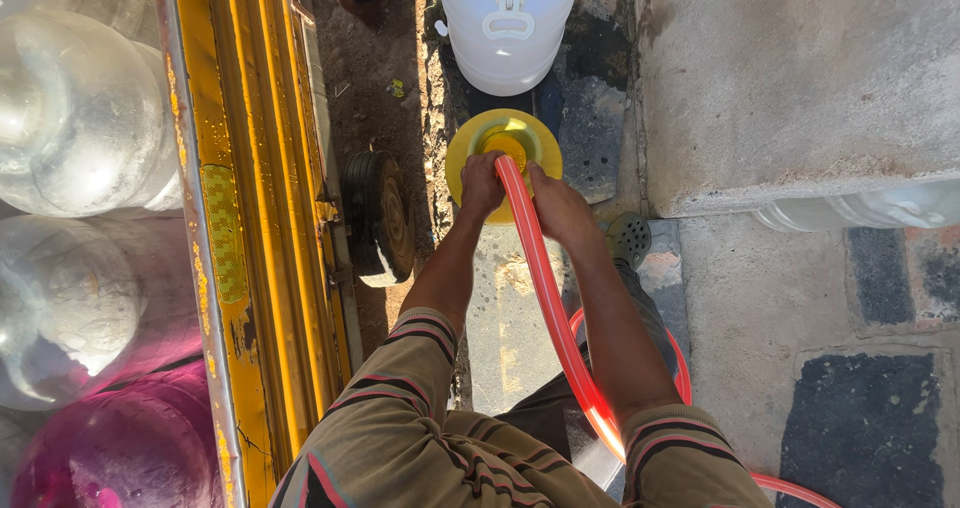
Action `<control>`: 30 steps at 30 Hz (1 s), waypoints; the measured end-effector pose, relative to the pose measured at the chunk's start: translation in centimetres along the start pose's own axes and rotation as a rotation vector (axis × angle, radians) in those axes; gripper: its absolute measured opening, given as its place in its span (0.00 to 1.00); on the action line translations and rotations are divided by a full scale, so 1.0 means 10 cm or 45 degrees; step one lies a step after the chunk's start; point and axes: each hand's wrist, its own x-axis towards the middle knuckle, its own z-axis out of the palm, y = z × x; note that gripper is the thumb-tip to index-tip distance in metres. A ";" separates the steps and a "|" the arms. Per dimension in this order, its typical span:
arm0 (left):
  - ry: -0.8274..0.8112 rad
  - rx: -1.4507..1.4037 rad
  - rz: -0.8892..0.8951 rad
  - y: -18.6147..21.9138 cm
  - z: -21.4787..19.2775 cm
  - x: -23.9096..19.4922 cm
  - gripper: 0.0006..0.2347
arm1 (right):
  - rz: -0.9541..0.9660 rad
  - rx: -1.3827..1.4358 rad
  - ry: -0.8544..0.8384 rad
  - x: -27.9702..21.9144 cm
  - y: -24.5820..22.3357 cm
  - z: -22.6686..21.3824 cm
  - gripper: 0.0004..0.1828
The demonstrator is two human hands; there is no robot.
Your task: The person uses a red siphon hose to transfer liquid from a large purple water bottle into a yellow container, then into a clear water bottle. The person handles the hose and bottles to manage the flow and positioning of the containers.
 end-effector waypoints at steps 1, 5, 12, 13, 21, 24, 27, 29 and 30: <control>0.007 0.005 -0.004 -0.01 0.01 0.00 0.14 | 0.036 -0.078 -0.032 -0.01 0.03 0.01 0.20; -0.006 0.027 -0.029 -0.03 0.02 0.00 0.13 | 0.177 -0.165 -0.156 -0.05 -0.02 -0.03 0.10; -0.052 0.067 -0.050 0.03 -0.01 0.01 0.13 | 0.005 0.002 -0.026 -0.16 -0.17 -0.23 0.36; -0.051 0.064 -0.047 0.02 -0.01 0.01 0.13 | -0.115 0.112 0.064 -0.19 -0.20 -0.22 0.47; 0.023 -0.052 0.007 -0.15 0.12 -0.02 0.14 | -0.650 0.071 0.475 -0.22 -0.19 -0.07 0.34; 0.089 -0.066 0.008 -0.24 0.23 0.02 0.14 | -0.624 0.131 0.536 -0.22 -0.22 -0.05 0.33; 0.139 -0.111 -0.026 -0.34 0.31 0.05 0.13 | -0.549 0.257 0.648 -0.26 -0.28 0.07 0.32; 0.153 -0.136 -0.041 -0.34 0.31 0.08 0.12 | -0.537 0.380 0.764 -0.27 -0.33 0.21 0.32; 0.157 -0.139 -0.036 -0.32 0.29 0.08 0.12 | -0.533 0.462 0.811 -0.26 -0.32 0.28 0.31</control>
